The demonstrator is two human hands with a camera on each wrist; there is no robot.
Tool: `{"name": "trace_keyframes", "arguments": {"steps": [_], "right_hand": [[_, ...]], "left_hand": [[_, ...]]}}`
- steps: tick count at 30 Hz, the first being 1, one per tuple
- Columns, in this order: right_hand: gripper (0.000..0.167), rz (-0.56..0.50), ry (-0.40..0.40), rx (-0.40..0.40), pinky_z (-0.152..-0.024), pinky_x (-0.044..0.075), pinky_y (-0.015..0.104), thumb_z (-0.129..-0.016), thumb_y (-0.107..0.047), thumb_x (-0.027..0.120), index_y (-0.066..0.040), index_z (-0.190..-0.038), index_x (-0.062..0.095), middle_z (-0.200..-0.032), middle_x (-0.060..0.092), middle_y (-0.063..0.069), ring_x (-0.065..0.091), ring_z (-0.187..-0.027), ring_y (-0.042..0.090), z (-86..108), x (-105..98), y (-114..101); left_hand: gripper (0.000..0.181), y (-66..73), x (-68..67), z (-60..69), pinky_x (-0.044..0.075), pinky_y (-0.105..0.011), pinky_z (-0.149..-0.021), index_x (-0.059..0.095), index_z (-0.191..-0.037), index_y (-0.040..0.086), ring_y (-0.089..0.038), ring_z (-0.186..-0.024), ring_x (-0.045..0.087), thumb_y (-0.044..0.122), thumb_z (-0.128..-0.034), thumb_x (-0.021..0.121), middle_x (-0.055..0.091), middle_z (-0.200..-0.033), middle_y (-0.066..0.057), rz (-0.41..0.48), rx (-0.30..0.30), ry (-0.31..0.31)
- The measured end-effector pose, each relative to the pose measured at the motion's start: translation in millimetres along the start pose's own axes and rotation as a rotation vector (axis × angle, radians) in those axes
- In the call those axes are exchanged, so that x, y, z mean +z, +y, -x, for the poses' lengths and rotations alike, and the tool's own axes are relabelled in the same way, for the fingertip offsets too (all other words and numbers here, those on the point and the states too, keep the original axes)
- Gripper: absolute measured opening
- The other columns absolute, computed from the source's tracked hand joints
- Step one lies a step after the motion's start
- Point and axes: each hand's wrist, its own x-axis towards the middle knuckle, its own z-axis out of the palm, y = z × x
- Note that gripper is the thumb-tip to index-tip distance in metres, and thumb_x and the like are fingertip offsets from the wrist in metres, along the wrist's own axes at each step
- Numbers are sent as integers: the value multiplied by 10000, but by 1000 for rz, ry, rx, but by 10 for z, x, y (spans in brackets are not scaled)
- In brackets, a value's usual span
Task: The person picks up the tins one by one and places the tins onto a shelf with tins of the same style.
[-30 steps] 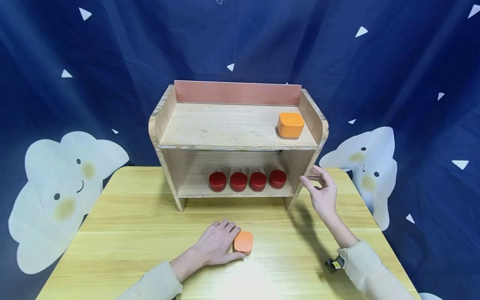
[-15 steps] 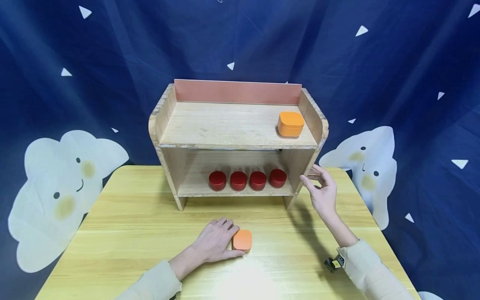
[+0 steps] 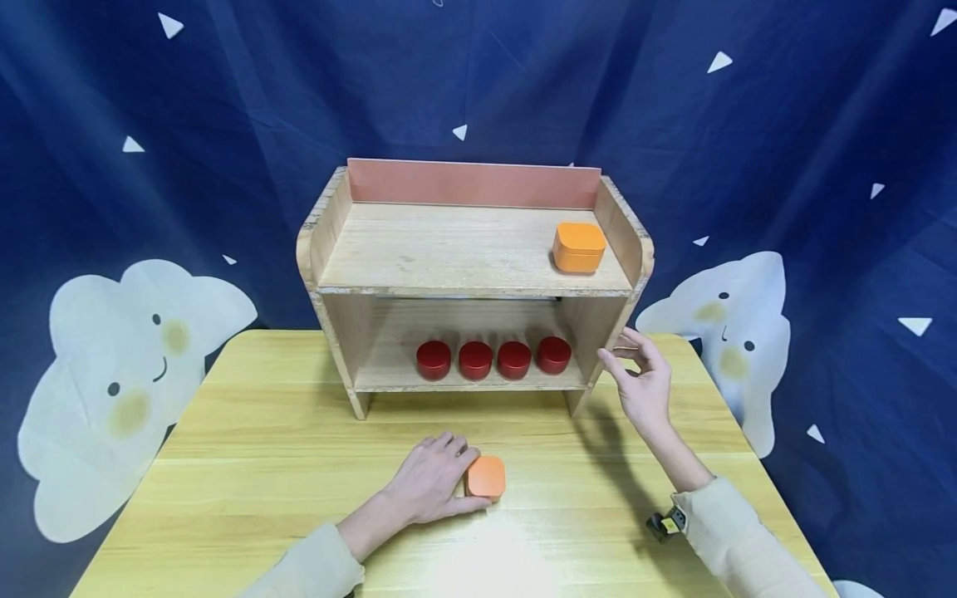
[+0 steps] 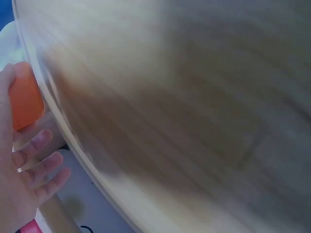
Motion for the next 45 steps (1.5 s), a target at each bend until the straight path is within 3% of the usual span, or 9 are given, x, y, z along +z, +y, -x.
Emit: {"name": "trace_keyframes", "arguments": {"steps": [7,15,25,34,45], "right_hand": [[421,-2,5,9,-638,553,80,-866,175,727,143,-1272,623,-997,703,-218,691,-846,-89,5,7,-12],[424,-7,5,12,-637,555,82,-864,176,727,155,-1272,611,-992,703,-220,691,-842,-95,2,5,-12],[415,1,11,16,-628,546,78,-866,169,731,140,-1266,626,-989,702,-225,688,-841,-99,3,4,-17],[417,-13,3,9,-651,565,88,-863,178,727,133,-1266,631,-998,711,-217,694,-842,-83,-8,-1,-9],[417,-24,-1,11,-651,567,90,-864,176,726,133,-1268,631,-994,723,-215,697,-840,-78,-4,-6,1]], "left_hand": [[664,5,-62,-46,614,-368,-806,715,-1144,200,-176,-982,670,789,-841,671,726,-1084,11,19,-3,51],[675,32,-121,-64,628,-358,-830,725,-1183,199,-165,-1018,684,778,-839,684,740,-1111,17,38,-20,63],[673,2,-337,-100,629,-369,-900,722,-1185,202,-165,-1057,676,773,-829,697,729,-1137,26,15,-60,78],[683,-48,-425,-147,614,-339,-830,723,-1158,203,-165,-1025,659,771,-780,751,712,-1085,32,-11,-43,179],[660,-53,-577,-255,592,-324,-815,717,-1113,209,-166,-1008,650,784,-789,726,719,-1067,34,-34,-3,218]]}}
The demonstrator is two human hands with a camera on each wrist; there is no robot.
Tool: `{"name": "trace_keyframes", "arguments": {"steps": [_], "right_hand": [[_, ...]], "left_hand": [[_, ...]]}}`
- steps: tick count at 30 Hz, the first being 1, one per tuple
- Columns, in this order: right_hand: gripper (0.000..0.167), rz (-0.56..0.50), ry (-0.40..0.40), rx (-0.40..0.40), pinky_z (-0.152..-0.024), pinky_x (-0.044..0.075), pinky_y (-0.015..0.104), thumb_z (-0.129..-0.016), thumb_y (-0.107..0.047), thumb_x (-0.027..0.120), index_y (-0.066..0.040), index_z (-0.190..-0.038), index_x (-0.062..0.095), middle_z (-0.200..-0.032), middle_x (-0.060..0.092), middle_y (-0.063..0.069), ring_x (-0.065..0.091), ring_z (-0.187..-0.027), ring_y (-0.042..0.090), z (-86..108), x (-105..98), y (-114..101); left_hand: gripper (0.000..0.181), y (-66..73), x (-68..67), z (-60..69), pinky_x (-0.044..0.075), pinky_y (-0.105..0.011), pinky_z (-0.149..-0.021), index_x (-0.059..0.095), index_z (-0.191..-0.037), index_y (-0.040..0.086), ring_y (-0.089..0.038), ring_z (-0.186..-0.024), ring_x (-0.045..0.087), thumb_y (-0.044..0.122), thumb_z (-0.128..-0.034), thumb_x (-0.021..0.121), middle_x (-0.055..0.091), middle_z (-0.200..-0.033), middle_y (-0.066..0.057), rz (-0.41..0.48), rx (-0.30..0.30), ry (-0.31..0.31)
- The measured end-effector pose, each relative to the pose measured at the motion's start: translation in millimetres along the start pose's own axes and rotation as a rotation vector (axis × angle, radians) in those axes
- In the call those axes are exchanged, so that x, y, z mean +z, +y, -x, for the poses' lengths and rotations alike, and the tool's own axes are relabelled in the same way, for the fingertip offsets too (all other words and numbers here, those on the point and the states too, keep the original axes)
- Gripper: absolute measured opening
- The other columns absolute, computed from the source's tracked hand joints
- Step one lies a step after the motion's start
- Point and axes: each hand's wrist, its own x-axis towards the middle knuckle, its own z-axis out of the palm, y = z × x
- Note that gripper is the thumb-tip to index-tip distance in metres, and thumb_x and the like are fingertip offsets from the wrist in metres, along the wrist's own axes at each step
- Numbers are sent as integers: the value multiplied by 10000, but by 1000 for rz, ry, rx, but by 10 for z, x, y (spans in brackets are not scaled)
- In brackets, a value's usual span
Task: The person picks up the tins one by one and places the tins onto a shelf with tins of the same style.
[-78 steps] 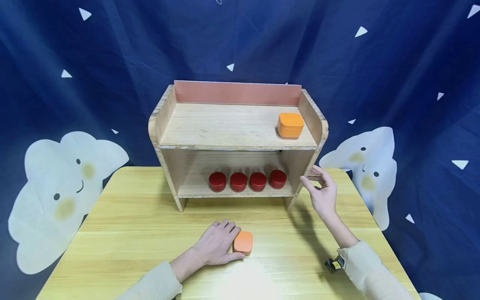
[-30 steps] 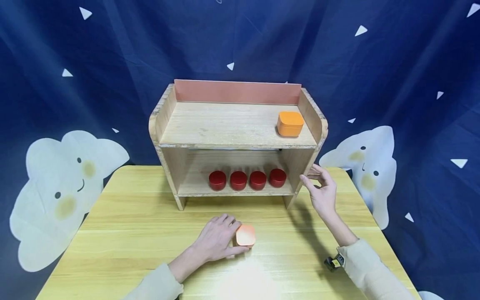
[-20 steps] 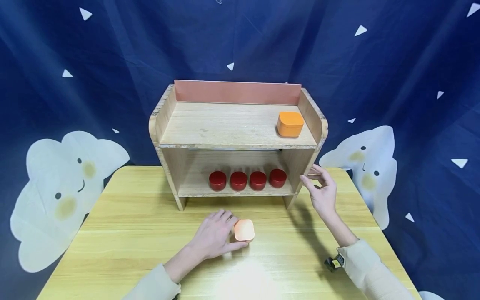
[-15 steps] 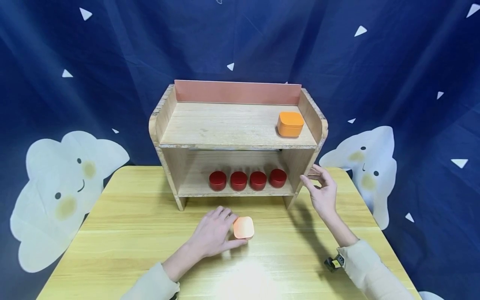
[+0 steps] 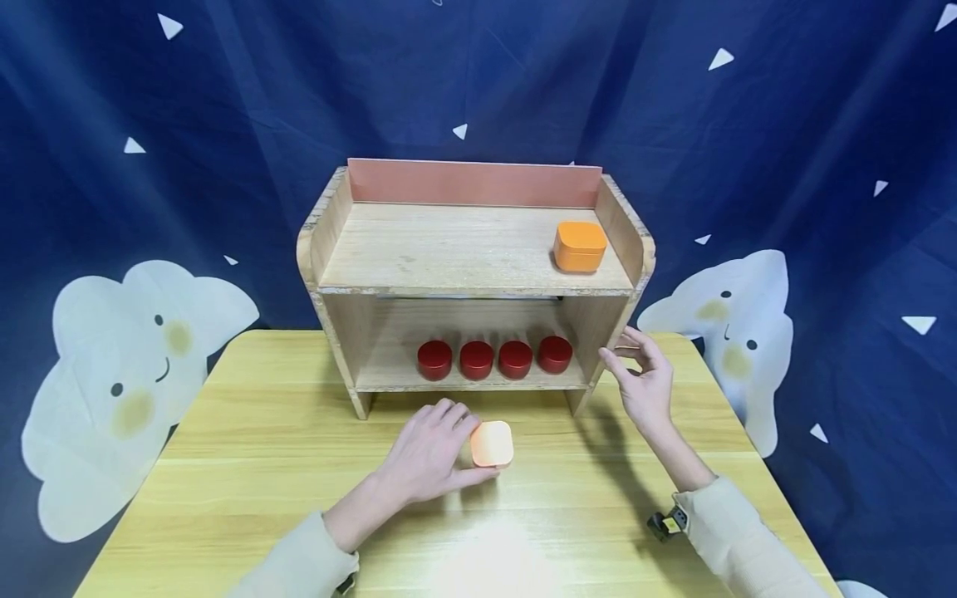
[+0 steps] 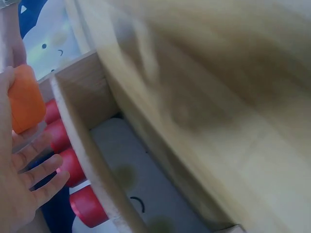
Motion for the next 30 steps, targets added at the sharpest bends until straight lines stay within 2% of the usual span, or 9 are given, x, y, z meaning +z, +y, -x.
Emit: {"name": "trace_keyframes", "arguments": {"steps": [9,15,23,30], "right_hand": [[417,-6,0,0,-637,558,84,-863,176,727,119,-1267,642,-995,721,-209,703,-842,-80,3,4,8],[417,-14,-3,-5,-636,562,89,-859,183,725,119,-1263,646,-990,727,-188,706,-838,-70,2,4,-5],[399,-5,9,2,-628,560,89,-864,169,735,84,-1249,673,-990,726,-188,709,-833,-67,4,11,-10],[412,-8,6,-5,-637,568,92,-860,178,733,115,-1259,651,-998,728,-186,712,-835,-65,-2,13,-6]], "left_hand": [[685,-33,-183,-182,597,-319,-745,715,-1095,182,-177,-931,664,764,-740,780,718,-1032,16,-11,48,102],[719,-59,-317,-307,587,-306,-696,703,-1110,186,-179,-919,652,798,-736,748,715,-1046,16,-48,87,142],[697,-93,-553,-491,587,-338,-768,703,-1083,169,-199,-946,657,782,-755,750,695,-1015,13,-61,136,160],[687,-148,-726,-642,587,-336,-797,699,-1103,164,-204,-973,667,766,-774,748,696,-1023,16,-61,165,201]]}}
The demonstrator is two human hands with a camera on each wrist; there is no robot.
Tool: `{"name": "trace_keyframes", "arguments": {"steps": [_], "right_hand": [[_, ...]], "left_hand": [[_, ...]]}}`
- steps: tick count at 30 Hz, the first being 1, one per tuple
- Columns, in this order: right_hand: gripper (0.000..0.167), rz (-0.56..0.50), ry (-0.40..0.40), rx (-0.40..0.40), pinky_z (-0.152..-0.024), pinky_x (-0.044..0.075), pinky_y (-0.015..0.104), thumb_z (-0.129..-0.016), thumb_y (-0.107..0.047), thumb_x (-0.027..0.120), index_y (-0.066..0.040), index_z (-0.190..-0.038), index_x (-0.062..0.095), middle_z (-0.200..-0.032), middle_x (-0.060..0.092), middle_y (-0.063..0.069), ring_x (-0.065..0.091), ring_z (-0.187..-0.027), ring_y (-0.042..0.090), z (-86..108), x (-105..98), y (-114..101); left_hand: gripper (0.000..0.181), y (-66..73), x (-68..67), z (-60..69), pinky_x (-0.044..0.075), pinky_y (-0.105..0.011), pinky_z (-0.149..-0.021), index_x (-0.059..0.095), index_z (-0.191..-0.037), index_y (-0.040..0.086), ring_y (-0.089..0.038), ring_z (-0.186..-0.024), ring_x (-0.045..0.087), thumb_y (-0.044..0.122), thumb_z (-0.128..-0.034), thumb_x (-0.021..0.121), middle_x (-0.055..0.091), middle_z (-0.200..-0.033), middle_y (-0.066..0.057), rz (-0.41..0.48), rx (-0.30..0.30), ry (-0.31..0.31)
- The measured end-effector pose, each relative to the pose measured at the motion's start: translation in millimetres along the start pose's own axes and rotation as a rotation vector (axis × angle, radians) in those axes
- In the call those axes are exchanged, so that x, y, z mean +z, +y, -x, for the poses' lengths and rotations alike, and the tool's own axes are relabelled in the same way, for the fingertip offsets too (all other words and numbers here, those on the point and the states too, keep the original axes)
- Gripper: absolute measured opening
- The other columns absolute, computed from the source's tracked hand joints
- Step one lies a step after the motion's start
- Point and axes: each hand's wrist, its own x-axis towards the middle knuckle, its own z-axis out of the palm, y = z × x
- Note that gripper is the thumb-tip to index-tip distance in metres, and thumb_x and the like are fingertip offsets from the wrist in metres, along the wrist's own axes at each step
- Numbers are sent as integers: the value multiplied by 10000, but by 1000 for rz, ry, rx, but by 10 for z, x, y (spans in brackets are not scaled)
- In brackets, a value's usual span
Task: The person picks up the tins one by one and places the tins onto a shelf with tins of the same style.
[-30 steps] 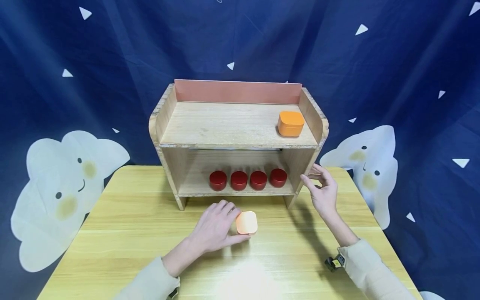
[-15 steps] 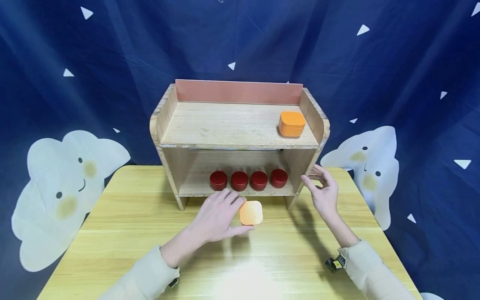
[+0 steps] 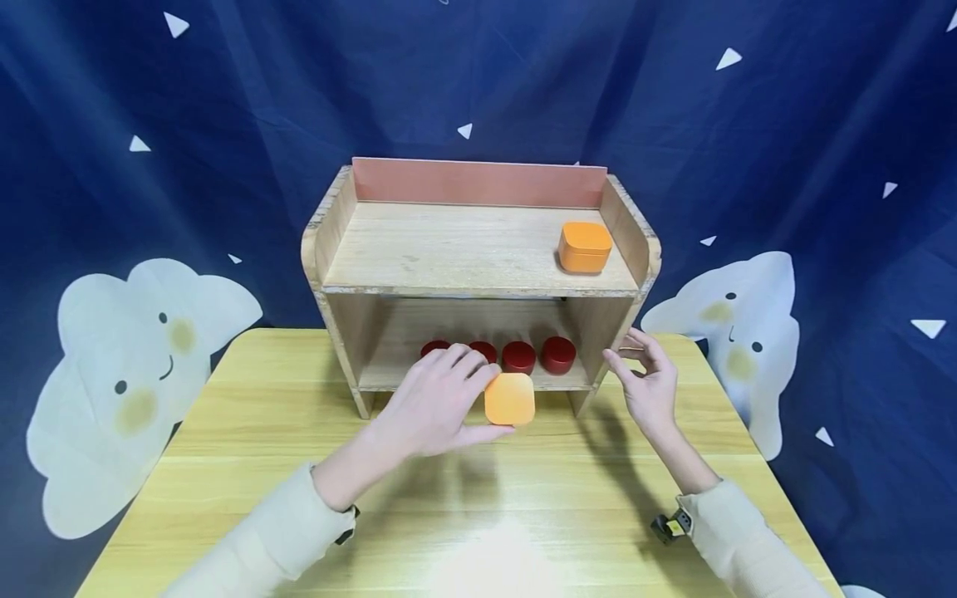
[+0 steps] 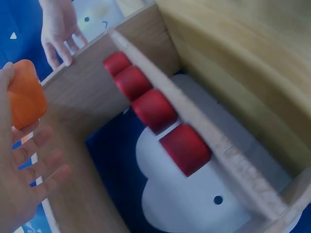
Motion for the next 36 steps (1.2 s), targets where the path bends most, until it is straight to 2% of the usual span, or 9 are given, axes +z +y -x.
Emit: {"name": "trace_keyframes", "arguments": {"steps": [6,18,25,30,36], "right_hand": [[405,-7,0,4,-640,566,90,-862,178,728,87,-1253,669,-998,727,-190,711,-836,-66,7,1,-3],[416,-2,-1,8,-641,562,84,-856,188,727,119,-1258,648,-997,726,-197,705,-838,-67,2,1,-13],[411,-1,4,15,-640,569,92,-860,175,736,94,-1256,663,-988,726,-201,710,-834,-69,4,5,-14],[411,-19,5,15,-645,571,93,-856,186,730,97,-1252,666,-990,728,-192,712,-829,-66,5,5,-13],[417,-6,8,18,-637,562,86,-850,194,727,88,-1249,668,-996,717,-212,706,-828,-84,-6,-8,4]], "left_hand": [[686,-69,-121,-144,583,-340,-795,695,-1125,150,-205,-995,665,731,-770,783,699,-1032,9,10,13,23],[675,-176,-318,-442,581,-339,-806,702,-1131,139,-213,-999,647,733,-814,746,706,-1044,-5,0,39,21],[672,-232,-400,-601,584,-355,-799,702,-1137,120,-226,-976,645,708,-816,762,709,-1051,-31,-5,67,30],[698,-272,-463,-724,604,-359,-806,691,-1163,120,-237,-983,657,732,-829,735,712,-1077,-41,-14,62,-4],[714,-336,-500,-850,610,-377,-912,675,-1218,100,-255,-1042,673,720,-864,708,724,-1134,-62,-23,63,-29]]}}
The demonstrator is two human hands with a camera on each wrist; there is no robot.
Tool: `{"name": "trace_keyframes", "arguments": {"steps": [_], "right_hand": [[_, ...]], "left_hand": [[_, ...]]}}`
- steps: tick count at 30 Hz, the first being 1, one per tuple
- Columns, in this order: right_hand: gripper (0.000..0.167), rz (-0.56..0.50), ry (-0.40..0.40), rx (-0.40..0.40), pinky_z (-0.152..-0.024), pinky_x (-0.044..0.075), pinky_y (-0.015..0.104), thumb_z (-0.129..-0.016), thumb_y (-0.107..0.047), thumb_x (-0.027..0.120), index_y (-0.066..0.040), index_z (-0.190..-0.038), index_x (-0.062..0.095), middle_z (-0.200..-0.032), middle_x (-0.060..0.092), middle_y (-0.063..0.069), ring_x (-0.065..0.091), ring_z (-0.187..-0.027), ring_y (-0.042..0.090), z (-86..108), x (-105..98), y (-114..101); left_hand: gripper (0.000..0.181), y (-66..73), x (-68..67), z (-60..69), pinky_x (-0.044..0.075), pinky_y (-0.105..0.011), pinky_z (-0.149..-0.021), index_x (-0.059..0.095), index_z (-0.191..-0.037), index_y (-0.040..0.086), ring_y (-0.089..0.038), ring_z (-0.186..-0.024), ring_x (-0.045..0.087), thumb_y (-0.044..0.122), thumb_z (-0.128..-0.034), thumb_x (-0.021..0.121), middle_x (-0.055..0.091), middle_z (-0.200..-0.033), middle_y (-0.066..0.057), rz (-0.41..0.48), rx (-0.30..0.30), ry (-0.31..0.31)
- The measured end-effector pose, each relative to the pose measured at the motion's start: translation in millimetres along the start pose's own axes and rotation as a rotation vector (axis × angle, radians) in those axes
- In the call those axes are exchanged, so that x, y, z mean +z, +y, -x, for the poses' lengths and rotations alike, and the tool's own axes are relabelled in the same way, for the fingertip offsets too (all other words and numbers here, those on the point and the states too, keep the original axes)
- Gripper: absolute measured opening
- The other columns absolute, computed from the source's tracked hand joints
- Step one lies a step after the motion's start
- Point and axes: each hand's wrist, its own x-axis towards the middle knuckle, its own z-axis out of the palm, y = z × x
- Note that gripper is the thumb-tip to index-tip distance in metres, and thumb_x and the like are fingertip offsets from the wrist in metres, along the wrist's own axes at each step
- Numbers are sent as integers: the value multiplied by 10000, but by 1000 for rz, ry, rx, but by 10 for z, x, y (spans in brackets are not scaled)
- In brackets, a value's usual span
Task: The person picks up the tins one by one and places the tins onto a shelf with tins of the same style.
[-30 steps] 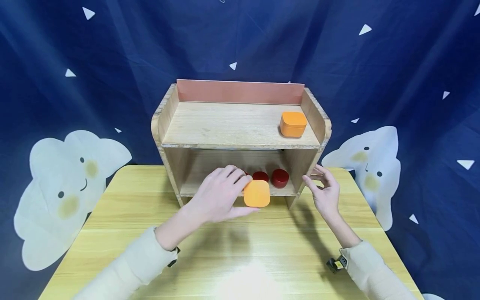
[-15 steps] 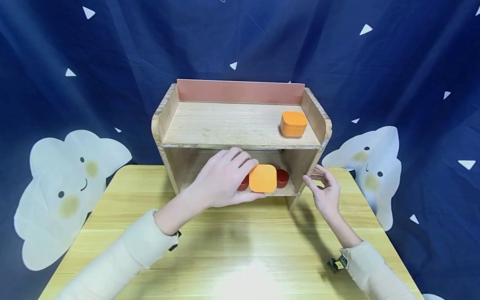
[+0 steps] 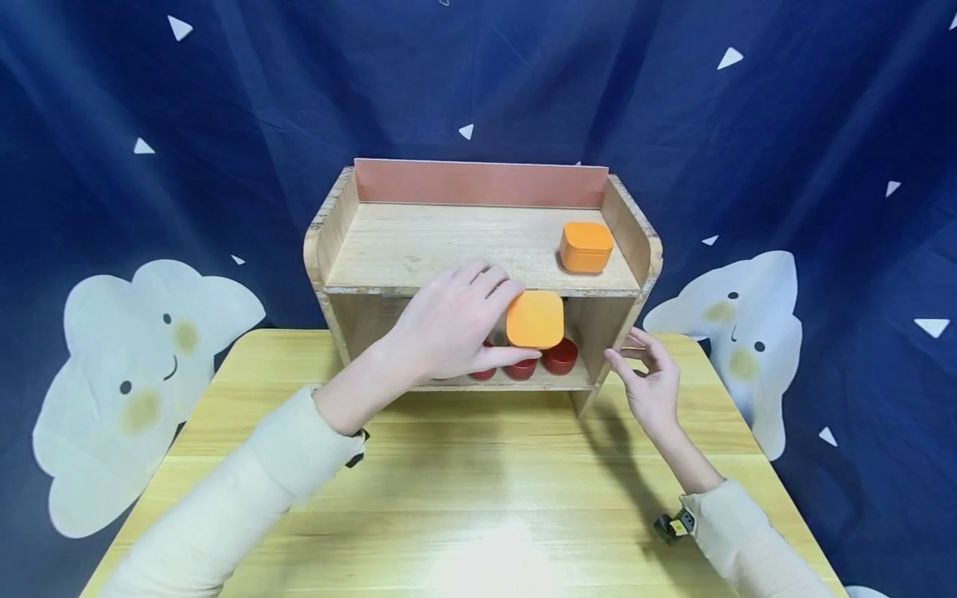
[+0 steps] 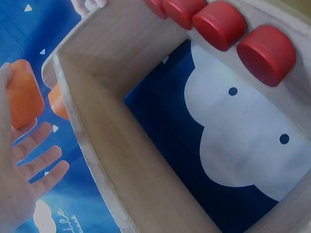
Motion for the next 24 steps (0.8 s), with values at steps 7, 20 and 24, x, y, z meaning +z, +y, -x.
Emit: {"name": "trace_keyframes", "arguments": {"steps": [7,20,24], "right_hand": [[419,12,-11,-9,-643,563,87,-859,189,722,127,-1264,638,-1001,718,-221,702,-834,-84,2,-8,14],[413,5,9,20,-639,566,87,-852,190,734,99,-1248,663,-975,728,-205,704,-821,-71,3,13,-10],[415,4,10,16,-633,564,86,-848,210,720,152,-1249,632,-975,730,-196,706,-821,-62,5,17,-13]], "left_hand": [[716,-107,9,-112,604,-396,-866,678,-1223,84,-272,-1015,663,712,-882,697,727,-1119,-70,-7,-23,5],[663,-294,102,-331,566,-399,-797,665,-1157,89,-277,-978,624,704,-910,663,702,-1064,-79,-1,-82,-39],[653,-328,121,-394,563,-406,-810,664,-1169,90,-281,-987,629,694,-920,657,709,-1073,-81,-1,-96,-62]]}}
